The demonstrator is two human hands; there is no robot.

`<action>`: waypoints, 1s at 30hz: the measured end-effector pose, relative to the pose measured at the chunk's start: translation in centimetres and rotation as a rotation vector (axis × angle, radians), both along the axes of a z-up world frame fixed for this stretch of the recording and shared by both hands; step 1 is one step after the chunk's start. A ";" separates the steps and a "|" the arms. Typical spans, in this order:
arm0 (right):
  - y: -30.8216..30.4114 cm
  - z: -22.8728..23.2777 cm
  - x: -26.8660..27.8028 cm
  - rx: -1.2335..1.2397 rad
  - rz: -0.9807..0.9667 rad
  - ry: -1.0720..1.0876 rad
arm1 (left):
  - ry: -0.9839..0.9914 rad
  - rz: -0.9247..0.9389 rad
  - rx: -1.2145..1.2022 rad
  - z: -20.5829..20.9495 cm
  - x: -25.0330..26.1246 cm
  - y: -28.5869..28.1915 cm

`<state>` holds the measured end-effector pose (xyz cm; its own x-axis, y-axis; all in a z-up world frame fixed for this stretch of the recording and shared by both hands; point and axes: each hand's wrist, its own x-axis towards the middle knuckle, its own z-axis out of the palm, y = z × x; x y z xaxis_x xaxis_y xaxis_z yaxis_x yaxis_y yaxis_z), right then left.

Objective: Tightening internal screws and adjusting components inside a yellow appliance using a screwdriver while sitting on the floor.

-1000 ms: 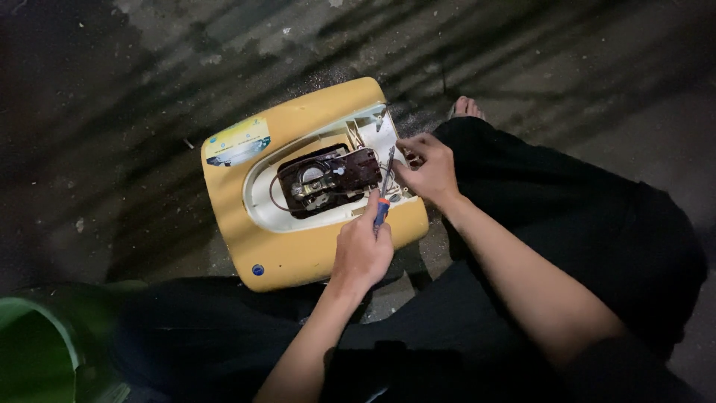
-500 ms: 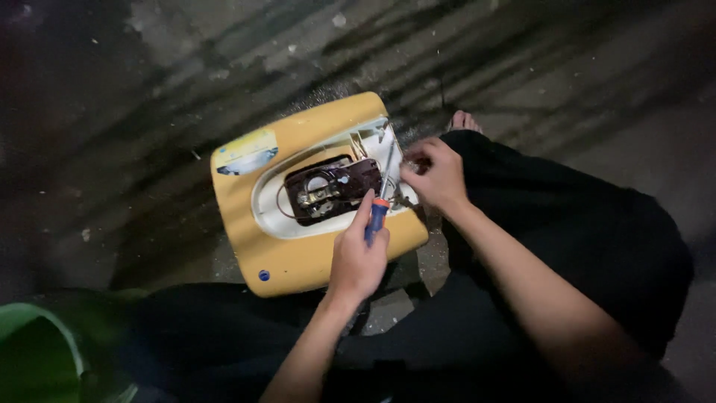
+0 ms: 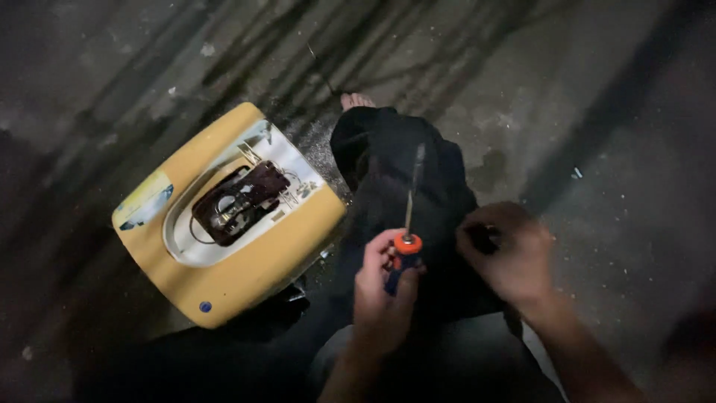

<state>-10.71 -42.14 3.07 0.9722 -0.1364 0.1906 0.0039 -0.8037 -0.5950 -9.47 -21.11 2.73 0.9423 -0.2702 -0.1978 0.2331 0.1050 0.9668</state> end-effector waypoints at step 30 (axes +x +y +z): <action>17.2 -19.5 17.4 -0.641 0.890 -0.296 | 0.430 0.528 0.497 -9.8 3.7 14.6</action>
<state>6.70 -24.95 -16.44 0.5804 0.7854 0.2151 0.7977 -0.6015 0.0439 -5.76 -6.50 -7.10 0.7360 0.3984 -0.5473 0.6311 -0.1111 0.7677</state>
